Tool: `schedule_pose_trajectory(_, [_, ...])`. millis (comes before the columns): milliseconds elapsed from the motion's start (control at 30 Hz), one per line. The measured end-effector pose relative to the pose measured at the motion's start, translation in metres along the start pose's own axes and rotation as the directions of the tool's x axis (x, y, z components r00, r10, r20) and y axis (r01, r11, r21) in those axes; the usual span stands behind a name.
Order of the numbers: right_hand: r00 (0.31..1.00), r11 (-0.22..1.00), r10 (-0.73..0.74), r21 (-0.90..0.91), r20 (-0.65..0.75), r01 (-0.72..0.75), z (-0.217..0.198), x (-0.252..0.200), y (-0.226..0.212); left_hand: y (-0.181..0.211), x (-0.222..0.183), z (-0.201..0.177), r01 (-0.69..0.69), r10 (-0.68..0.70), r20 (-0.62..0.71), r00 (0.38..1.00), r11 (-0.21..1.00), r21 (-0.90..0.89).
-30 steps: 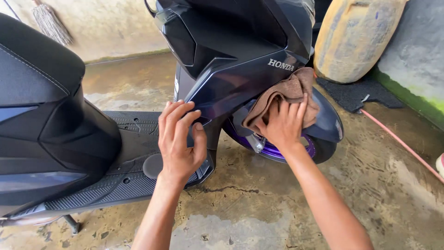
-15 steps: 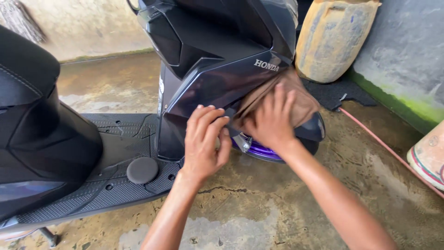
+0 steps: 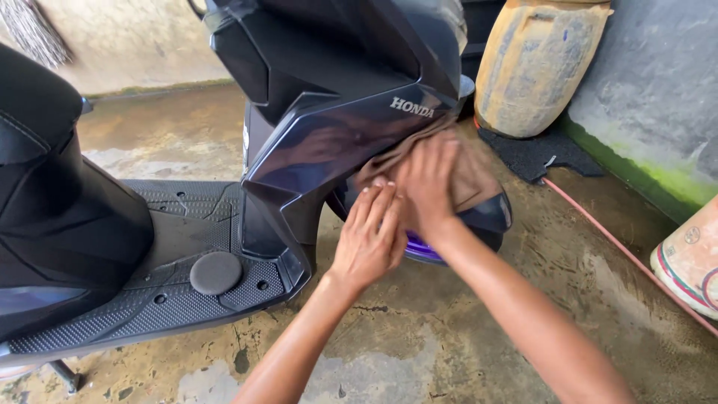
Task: The person wipes the front side panel and wheel area of a dark-colored scooter using a brown cloth. They move the cloth over the bodywork and around the purple front wheel, then proceed to wipe the front headlight and windshield area.
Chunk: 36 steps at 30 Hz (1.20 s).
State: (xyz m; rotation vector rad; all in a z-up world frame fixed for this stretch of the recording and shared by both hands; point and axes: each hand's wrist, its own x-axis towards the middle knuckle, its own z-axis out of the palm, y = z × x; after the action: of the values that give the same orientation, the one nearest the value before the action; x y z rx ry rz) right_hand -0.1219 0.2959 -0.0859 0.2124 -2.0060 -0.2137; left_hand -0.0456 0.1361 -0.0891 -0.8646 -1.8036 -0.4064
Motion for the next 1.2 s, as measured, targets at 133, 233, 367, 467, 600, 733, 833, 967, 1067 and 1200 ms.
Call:
schedule_pose_trajectory(133, [0.974, 0.975, -0.224, 0.004, -0.03, 0.224, 0.012, 0.0, 0.019, 0.011, 0.005, 0.015, 0.125, -0.118, 0.091, 0.989, 0.989, -0.077])
schedule_pose_trajectory(233, [0.962, 0.951, -0.247, 0.161, -0.113, 0.263, 0.024, -0.01, 0.055, 0.015, -0.001, 0.029, 0.232, -0.201, 0.207, 0.957, 0.963, -0.138])
schedule_pose_trajectory(367, [0.999, 0.921, -0.021, 0.387, -0.038, 0.034, 0.058, -0.037, 0.1, 0.034, 0.013, 0.049, 0.184, -0.161, 0.196, 0.967, 0.978, -0.103])
schedule_pose_trajectory(467, [0.72, 0.705, 0.251, 0.388, 0.647, -0.594, 0.022, -0.027, 0.121, 0.063, 0.024, 0.062, 0.21, -0.186, 0.145, 0.972, 0.962, -0.173])
schedule_pose_trajectory(600, [0.546, 0.659, 0.31, 0.237, 0.778, -0.714, 0.057, -0.03, 0.131, 0.068, 0.029, 0.059, 0.076, -0.067, 0.058, 0.996, 0.984, -0.161])
schedule_pose_trajectory(733, [0.946, 0.956, 0.121, 0.222, 0.302, -0.193, 0.089, -0.019, 0.093, 0.052, 0.032, 0.061, 0.025, -0.059, -0.14, 0.988, 0.971, -0.237])
schedule_pose_trajectory(833, [0.978, 0.979, -0.203, 0.044, 0.048, 0.201, 0.0, 0.003, 0.048, 0.048, 0.043, 0.059, 0.012, -0.071, -0.212, 0.975, 0.963, -0.268])
schedule_pose_trajectory(967, [0.926, 0.907, -0.378, 0.199, -0.009, 0.372, 0.004, -0.013, 0.077, 0.041, 0.035, 0.055, -0.006, -0.035, -0.177, 0.984, 0.974, -0.228])
schedule_pose_trajectory(1067, [1.0, 0.854, 0.0, 0.52, 0.013, -0.007, 0.041, -0.012, 0.114, 0.038, 0.016, 0.057, -0.03, 0.001, -0.14, 0.99, 0.979, -0.202])
schedule_pose_trajectory(1200, [0.689, 0.757, 0.224, 0.322, 0.689, -0.568, 0.069, 0.013, 0.102, 0.053, 0.028, 0.066, -0.071, 0.058, -0.105, 0.993, 0.99, -0.121])
